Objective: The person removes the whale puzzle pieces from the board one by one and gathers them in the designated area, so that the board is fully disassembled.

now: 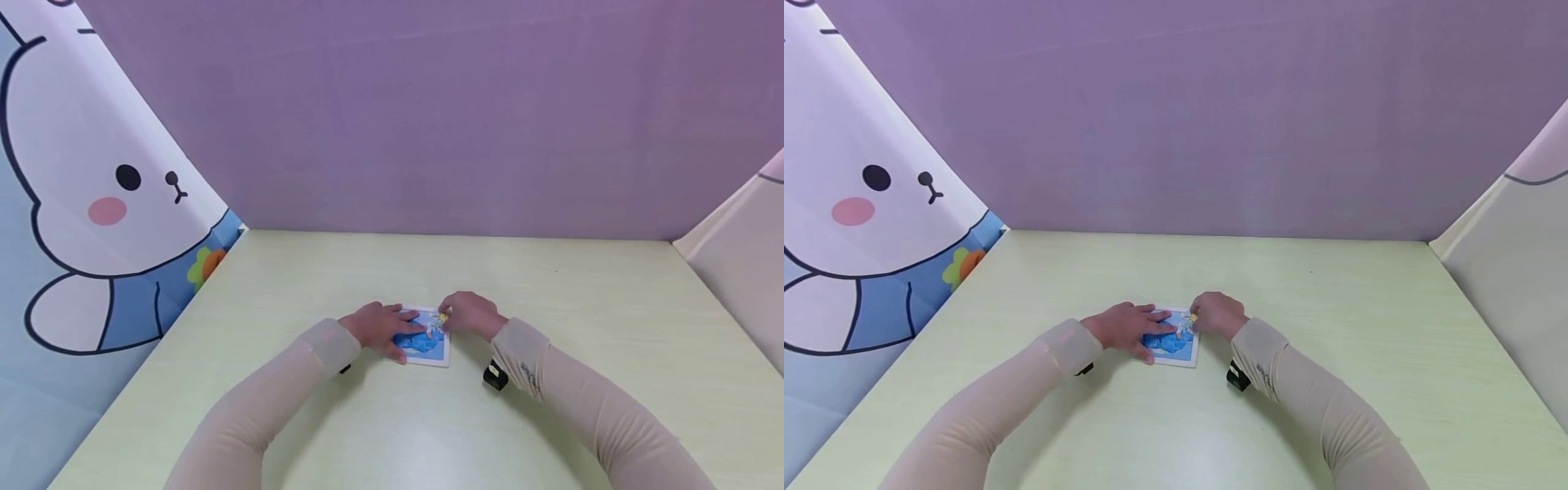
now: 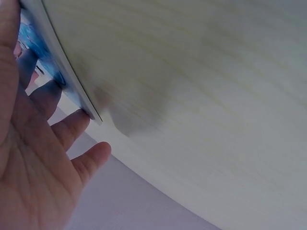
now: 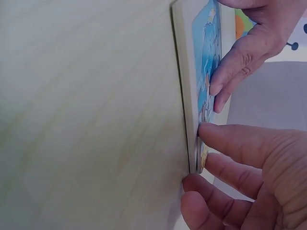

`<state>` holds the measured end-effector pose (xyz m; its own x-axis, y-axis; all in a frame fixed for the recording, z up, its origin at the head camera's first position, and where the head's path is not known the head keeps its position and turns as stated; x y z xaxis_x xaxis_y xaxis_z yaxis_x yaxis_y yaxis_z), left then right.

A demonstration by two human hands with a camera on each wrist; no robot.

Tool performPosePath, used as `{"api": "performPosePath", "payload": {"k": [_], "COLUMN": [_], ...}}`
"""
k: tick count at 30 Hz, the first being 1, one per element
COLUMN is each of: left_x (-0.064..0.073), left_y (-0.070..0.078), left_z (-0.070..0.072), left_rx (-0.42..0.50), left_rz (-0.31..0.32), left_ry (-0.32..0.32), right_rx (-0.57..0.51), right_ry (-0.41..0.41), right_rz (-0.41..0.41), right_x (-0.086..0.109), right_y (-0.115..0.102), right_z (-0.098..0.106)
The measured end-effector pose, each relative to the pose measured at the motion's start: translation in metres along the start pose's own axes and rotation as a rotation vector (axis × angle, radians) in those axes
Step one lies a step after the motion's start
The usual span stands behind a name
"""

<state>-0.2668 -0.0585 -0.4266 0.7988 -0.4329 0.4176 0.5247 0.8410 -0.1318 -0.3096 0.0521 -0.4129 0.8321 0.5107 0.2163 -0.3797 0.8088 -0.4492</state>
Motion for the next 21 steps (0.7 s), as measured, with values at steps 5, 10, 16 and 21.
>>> {"api": "performPosePath", "payload": {"k": [5, 10, 16, 21], "left_x": [0.0011, 0.0004, -0.0009, -0.0031], "left_y": [0.0005, 0.0013, 0.0016, 0.0008], "left_z": [0.0009, 0.0007, -0.0003, -0.002], "left_rx": [0.014, 0.009, 0.007, 0.0], "left_rz": [-0.003, -0.007, -0.005, 0.003], "left_ry": [-0.002, 0.004, 0.002, 0.012], "right_rx": [-0.012, -0.044, -0.147, -0.193], "right_ry": [0.013, 0.044, 0.066, 0.068], "right_rz": [-0.001, 0.009, 0.035, 0.059], "right_x": [-0.001, -0.0011, -0.0002, 0.0002], "right_y": [0.0009, 0.0027, 0.0007, -0.0027], "right_z": [-0.0006, -0.0006, -0.0036, -0.0066]}}
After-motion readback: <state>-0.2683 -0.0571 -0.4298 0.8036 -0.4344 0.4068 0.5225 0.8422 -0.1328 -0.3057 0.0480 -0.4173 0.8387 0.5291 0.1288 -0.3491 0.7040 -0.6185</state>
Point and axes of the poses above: each hand's wrist, its own x-axis away from the middle knuckle, its own z-axis out of the back of the hand, y = z × x, the point moved 10 cm from there along -x, towards the middle knuckle, and after that the axes turned 11 degrees about z, right-handed, at the moved point
